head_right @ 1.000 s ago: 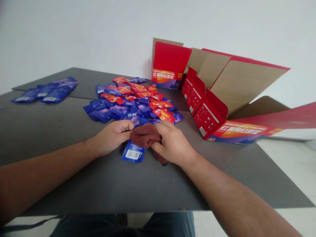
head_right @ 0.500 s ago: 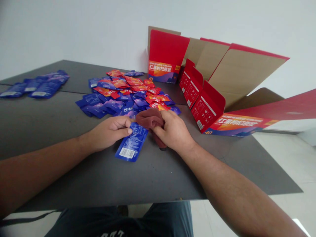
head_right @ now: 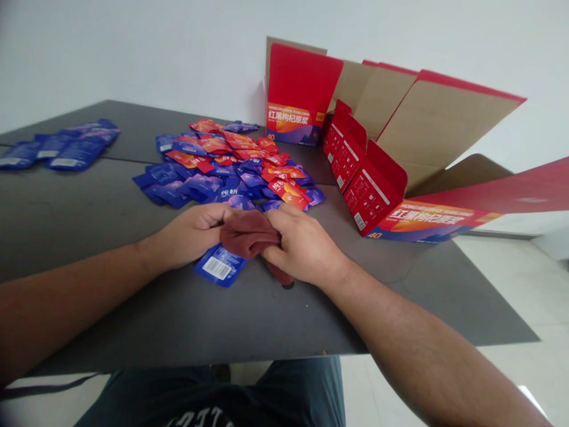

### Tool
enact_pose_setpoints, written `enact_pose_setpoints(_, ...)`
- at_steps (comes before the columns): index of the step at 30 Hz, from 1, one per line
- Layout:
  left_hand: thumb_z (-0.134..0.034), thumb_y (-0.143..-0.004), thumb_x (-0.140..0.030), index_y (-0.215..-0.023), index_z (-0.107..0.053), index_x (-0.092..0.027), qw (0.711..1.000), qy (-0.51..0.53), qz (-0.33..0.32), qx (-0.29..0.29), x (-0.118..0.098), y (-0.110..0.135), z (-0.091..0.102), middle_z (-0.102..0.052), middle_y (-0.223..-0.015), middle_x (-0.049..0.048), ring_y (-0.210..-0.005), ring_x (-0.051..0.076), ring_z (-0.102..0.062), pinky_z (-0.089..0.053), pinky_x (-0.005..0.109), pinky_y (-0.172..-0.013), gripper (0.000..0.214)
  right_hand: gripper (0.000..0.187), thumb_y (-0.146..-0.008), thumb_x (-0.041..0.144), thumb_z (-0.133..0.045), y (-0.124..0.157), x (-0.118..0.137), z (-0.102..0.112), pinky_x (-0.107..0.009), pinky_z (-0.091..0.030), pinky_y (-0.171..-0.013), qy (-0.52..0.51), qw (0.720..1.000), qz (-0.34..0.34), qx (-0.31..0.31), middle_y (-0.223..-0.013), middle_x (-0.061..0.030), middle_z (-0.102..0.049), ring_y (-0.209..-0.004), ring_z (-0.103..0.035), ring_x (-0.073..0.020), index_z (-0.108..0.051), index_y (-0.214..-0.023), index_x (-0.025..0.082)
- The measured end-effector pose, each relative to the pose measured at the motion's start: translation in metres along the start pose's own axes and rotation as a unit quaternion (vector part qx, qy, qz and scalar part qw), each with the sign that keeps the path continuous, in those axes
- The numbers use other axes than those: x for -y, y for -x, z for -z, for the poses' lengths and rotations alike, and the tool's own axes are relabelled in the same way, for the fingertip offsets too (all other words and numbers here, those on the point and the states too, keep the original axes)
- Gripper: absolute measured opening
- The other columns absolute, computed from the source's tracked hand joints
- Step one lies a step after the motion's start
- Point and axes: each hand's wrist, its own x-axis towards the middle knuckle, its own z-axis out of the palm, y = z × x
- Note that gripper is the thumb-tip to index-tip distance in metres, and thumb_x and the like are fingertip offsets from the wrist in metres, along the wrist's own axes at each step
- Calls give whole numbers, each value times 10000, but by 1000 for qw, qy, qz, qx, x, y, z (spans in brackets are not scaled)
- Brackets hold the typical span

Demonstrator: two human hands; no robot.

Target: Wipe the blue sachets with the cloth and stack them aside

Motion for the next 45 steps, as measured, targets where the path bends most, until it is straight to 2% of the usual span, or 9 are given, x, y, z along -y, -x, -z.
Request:
enact_pose_setpoints(4, -664, -879, -337, -737, -593, -181, 999, -29, -1, -34, -2, -1, 1, -599, -689, -14, -633, 121, -507, -390, 235, -578, 223, 66, -851, 231, -653, 0, 0, -1, -329, -458, -755, 11, 998, -46, -28, -873, -30, -655, -848, -615, -216, -606, -897, 226)
enact_pose_setpoints(9, -677, -875, -349, -724, -585, -186, 998, 21, 30, -44, 1, -3, 1, -570, -650, -18, -580, 113, -467, -369, 242, -542, 241, 90, -819, 210, -653, 1, 3, -4, -320, -450, -751, 7, 1000, 7, 26, -873, -29, -633, -852, -600, -212, -578, -866, 228)
enact_pose_setpoints(15, -664, -897, -390, -761, -594, -196, 991, 76, 68, -85, 19, -5, -4, -526, -612, -26, -545, 119, -450, -359, 255, -517, 248, 77, -865, 250, -651, -2, -7, -5, -335, -442, -761, 27, 998, -56, -11, -906, -47, -663, -863, -600, -221, -603, -916, 217)
enact_pose_setpoints(20, -673, -863, -342, -782, -630, -190, 985, 123, 82, -85, 23, -4, -6, -619, -695, 7, -608, 140, -529, -419, 268, -559, 177, 99, -816, 196, -644, -1, 0, -6, -314, -438, -742, 10, 999, 1, 44, -894, -32, -634, -860, -591, -208, -562, -860, 228)
enact_pose_setpoints(25, -679, -870, -363, -775, -603, -199, 979, 156, 94, -86, 22, -2, -8, -521, -619, -20, -535, 124, -455, -367, 262, -510, 204, 83, -838, 216, -645, 0, -1, -4, -335, -443, -783, 33, 998, -55, -7, -912, -55, -644, -909, -599, -232, -586, -896, 213)
enact_pose_setpoints(30, -683, -879, -360, -763, -616, -193, 986, 122, 67, -94, 21, -1, -7, -580, -681, 0, -597, 131, -497, -389, 254, -542, 214, 113, -819, 191, -625, 2, 5, -3, -324, -442, -749, 18, 997, 22, 69, -932, -41, -614, -859, -584, -211, -586, -922, 219)
enact_pose_setpoints(35, -680, -884, -372, -772, -593, -201, 982, 153, 73, -89, 21, -1, -9, -520, -620, -19, -531, 123, -462, -356, 252, -508, 222, 92, -832, 220, -638, 0, -2, -3, -336, -438, -763, 49, 998, -46, -12, -906, -53, -632, -882, -586, -229, -580, -902, 215)
enact_pose_setpoints(40, -682, -883, -361, -748, -599, -189, 986, 124, 54, -101, 18, 0, -9, -559, -659, -7, -568, 119, -467, -364, 246, -523, 234, 106, -812, 191, -626, 1, 2, -3, -324, -434, -746, 26, 998, 18, 63, -904, -38, -621, -871, -582, -218, -570, -897, 222)
enact_pose_setpoints(45, -672, -888, -350, -768, -590, -198, 982, 147, 61, -101, 19, 1, -9, -509, -625, -22, -536, 117, -448, -331, 248, -499, 210, 93, -825, 200, -626, 1, 0, -5, -332, -430, -762, 46, 998, -46, -13, -894, -45, -614, -877, -581, -224, -559, -887, 219)
